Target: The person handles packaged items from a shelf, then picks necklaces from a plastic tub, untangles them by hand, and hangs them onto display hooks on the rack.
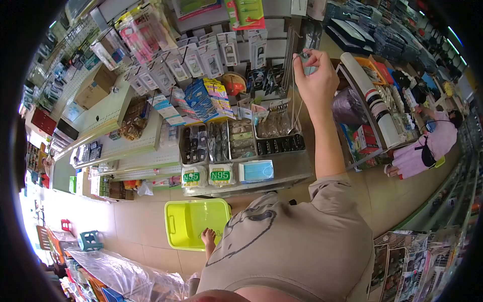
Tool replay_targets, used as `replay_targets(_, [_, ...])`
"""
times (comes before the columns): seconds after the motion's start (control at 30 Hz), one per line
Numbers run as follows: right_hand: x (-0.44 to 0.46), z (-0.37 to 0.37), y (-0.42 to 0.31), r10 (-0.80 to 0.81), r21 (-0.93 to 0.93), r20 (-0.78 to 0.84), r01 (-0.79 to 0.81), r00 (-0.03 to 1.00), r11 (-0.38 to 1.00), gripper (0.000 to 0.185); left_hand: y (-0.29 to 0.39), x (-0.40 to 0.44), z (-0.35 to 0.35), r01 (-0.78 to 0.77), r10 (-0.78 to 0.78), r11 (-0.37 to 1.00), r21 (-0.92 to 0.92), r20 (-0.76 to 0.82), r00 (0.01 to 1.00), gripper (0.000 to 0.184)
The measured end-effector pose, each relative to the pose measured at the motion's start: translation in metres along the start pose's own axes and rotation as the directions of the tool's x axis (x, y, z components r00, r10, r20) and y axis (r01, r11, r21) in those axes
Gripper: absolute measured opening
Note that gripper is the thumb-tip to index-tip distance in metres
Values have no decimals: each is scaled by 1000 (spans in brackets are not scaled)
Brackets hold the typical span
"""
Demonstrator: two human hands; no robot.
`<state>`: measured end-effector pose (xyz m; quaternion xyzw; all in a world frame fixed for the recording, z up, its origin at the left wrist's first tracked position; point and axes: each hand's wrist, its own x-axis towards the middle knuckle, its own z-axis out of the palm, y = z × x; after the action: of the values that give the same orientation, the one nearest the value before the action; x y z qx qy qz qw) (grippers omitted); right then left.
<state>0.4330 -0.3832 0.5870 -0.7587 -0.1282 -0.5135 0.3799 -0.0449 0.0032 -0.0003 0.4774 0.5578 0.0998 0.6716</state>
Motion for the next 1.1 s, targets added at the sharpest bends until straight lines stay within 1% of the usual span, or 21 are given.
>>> replay_targets(0.1, [16, 17, 18, -74, -161, -78, 61, 994, 985, 33, 11, -13, 17, -7, 5, 999, 36, 41, 999, 32])
replay_targets(0.13, [20, 24, 27, -65, -176, -90, 48, 994, 983, 33, 0, -12, 15, 15, -16, 1000, 25, 68, 998, 37])
replay_targets(0.23, [33, 46, 55, -39, -193, -112, 17, 993, 981, 34, -34, -46, 6, -22, 9, 978, 207, 61, 998, 16])
replay_targets(0.27, [37, 53, 63, -31, -191, -116, 9, 993, 982, 34, -43, -58, 5, -15, 1, 968, 250, 57, 998, 16])
replay_targets(0.33, [44, 67, 79, -25, -166, -129, 3, 991, 986, 33, -59, -76, 10, 54, -70, 958, 283, 47, 996, 15])
replay_targets(0.43, [48, 88, 102, 29, -153, -88, -43, 996, 987, 35, -74, -94, 15, 163, -178, 945, 282, 27, 984, 13])
replay_targets(0.57, [49, 110, 117, 85, -76, -66, -90, 994, 993, 36, -77, -105, 18, 212, -218, 942, 260, -5, 976, 10])
replay_targets(0.63, [49, 121, 124, 110, -22, -80, -112, 991, 993, 36, -75, -107, 17, 213, -216, 945, 247, -16, 976, 9])
replay_targets(0.73, [49, 132, 131, 99, 20, -131, -98, 986, 995, 33, -74, -111, 18, 210, -208, 950, 232, -30, 978, 8])
replay_targets(0.83, [45, 139, 137, 159, 99, -90, -150, 983, 984, 34, -77, -115, 25, 208, -203, 954, 215, -46, 978, 7])
replay_targets(1.1, [42, 141, 148, 125, 185, -148, -97, 981, 978, 27, -88, -125, 28, 213, -201, 965, 151, -87, 976, 8])
